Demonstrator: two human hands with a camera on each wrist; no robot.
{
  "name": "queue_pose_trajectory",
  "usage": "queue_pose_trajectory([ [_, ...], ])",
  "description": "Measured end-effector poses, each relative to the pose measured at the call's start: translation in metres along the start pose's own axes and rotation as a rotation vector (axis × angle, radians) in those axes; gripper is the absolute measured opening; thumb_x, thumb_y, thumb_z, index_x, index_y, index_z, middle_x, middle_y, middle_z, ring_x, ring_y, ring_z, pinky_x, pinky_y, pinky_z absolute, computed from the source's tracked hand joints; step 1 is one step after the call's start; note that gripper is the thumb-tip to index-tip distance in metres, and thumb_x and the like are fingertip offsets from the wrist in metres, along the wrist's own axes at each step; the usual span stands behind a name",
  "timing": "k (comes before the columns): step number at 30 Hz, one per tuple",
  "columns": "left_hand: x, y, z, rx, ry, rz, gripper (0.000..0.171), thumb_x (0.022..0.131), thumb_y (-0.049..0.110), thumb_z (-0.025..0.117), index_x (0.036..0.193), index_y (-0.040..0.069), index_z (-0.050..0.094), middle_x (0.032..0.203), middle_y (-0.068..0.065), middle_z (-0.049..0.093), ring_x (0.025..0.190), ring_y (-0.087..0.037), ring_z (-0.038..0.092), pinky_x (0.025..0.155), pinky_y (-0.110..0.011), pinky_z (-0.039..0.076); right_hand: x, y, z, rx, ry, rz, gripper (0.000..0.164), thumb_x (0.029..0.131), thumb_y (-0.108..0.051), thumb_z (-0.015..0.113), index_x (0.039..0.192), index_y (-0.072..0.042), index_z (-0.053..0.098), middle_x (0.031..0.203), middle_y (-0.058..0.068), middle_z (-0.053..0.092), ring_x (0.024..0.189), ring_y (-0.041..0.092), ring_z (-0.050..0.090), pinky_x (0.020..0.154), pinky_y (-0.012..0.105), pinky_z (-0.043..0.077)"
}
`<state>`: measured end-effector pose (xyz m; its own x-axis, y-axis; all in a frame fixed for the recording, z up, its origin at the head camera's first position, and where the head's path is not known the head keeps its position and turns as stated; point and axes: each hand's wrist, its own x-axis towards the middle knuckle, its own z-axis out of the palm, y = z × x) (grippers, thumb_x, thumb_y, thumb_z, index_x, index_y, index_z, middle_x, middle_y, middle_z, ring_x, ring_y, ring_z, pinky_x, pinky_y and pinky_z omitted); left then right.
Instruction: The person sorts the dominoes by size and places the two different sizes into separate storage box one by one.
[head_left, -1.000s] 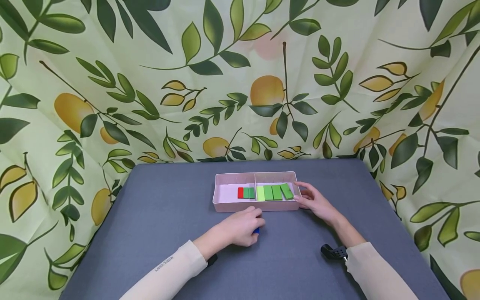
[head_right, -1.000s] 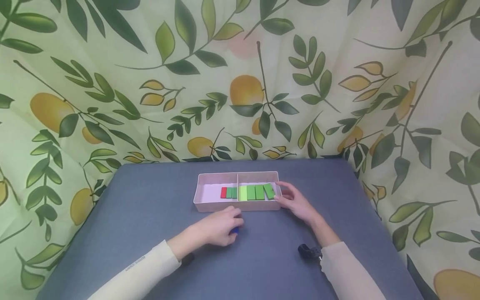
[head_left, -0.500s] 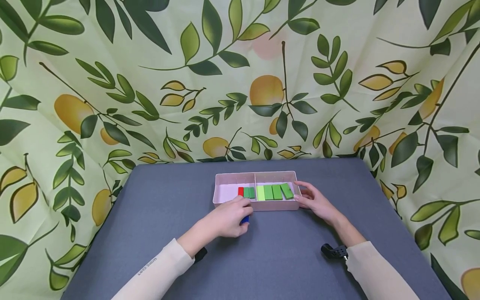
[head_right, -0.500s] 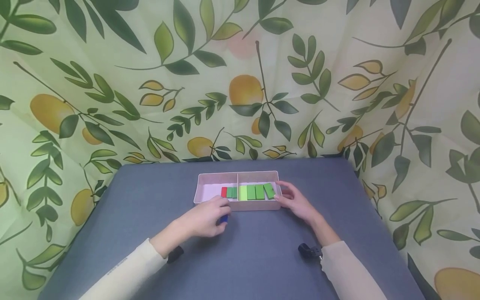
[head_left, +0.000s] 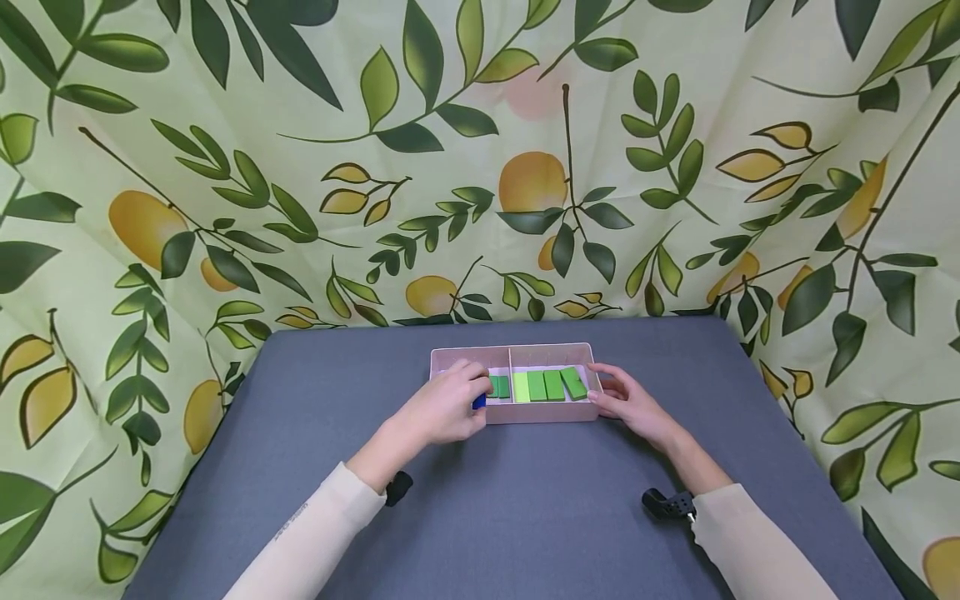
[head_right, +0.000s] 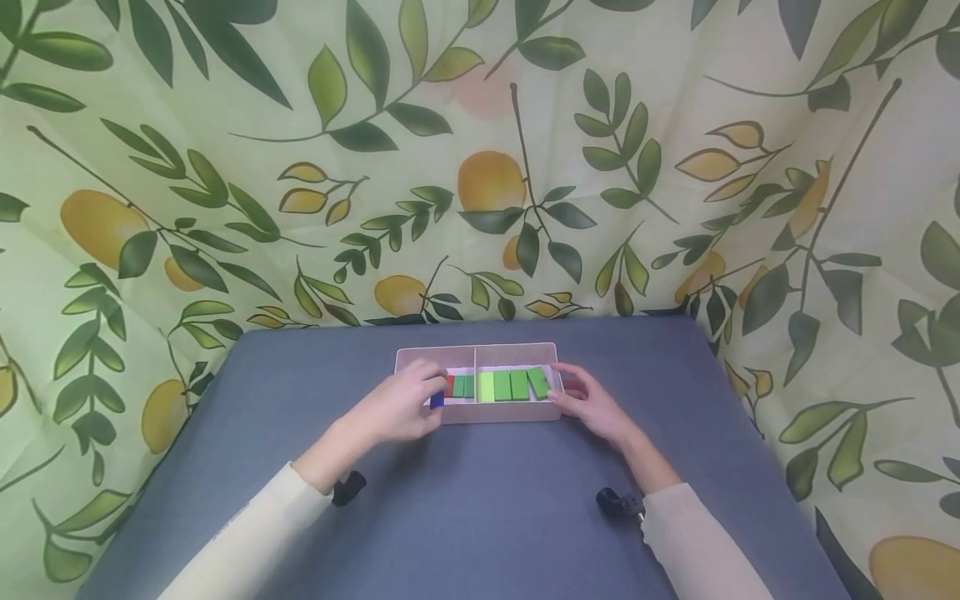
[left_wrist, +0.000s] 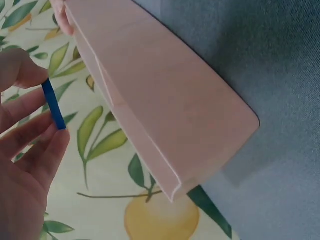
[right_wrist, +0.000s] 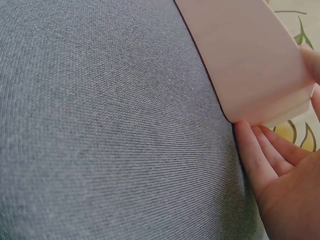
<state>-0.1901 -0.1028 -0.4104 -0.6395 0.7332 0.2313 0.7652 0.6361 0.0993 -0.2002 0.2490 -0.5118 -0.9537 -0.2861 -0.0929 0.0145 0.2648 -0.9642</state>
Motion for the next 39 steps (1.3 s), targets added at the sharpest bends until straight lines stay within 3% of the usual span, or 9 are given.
queue_pose_trajectory([
  [10, 0.013, -0.017, 0.005, -0.021, -0.014, -0.098, 0.024, 0.084, 0.012, 0.072, 0.107, 0.004, 0.072, 0.119, -0.008, 0.066, 0.114, -0.026, 0.056, 0.102, -0.037, 0.048, -0.001, -0.001, 0.0, -0.009, 0.005, 0.006, 0.065, 0.102, -0.027, 0.064, 0.157, -0.011, 0.032, 0.147, 0.03, 0.041, 0.128, 0.041, 0.048, 0.096, 0.04, 0.055],
  [18, 0.023, -0.025, 0.01, -0.029, -0.051, -0.147, 0.025, 0.086, 0.011, 0.071, 0.111, 0.005, 0.072, 0.119, -0.007, 0.066, 0.113, -0.025, 0.055, 0.101, -0.038, 0.048, -0.002, -0.002, 0.0, -0.015, 0.007, 0.017, 0.066, 0.102, -0.028, 0.064, 0.157, -0.012, 0.032, 0.149, 0.03, 0.039, 0.13, 0.042, 0.047, 0.097, 0.041, 0.054],
  [28, 0.026, -0.038, 0.025, -0.087, -0.093, -0.198, 0.026, 0.084, 0.009, 0.07, 0.11, 0.003, 0.073, 0.117, -0.009, 0.066, 0.112, -0.027, 0.056, 0.099, -0.04, 0.049, -0.002, -0.002, 0.0, -0.018, 0.011, 0.009, 0.065, 0.102, -0.027, 0.065, 0.157, -0.011, 0.033, 0.148, 0.03, 0.039, 0.129, 0.042, 0.047, 0.096, 0.04, 0.054],
  [39, 0.03, -0.05, 0.04, -0.073, -0.19, -0.25, 0.025, 0.085, 0.008, 0.072, 0.11, 0.005, 0.072, 0.115, -0.008, 0.065, 0.108, -0.025, 0.056, 0.096, -0.038, 0.05, -0.002, 0.0, 0.0, -0.012, 0.011, 0.008, 0.065, 0.101, -0.027, 0.065, 0.156, -0.011, 0.034, 0.148, 0.03, 0.039, 0.13, 0.042, 0.046, 0.097, 0.039, 0.054],
])
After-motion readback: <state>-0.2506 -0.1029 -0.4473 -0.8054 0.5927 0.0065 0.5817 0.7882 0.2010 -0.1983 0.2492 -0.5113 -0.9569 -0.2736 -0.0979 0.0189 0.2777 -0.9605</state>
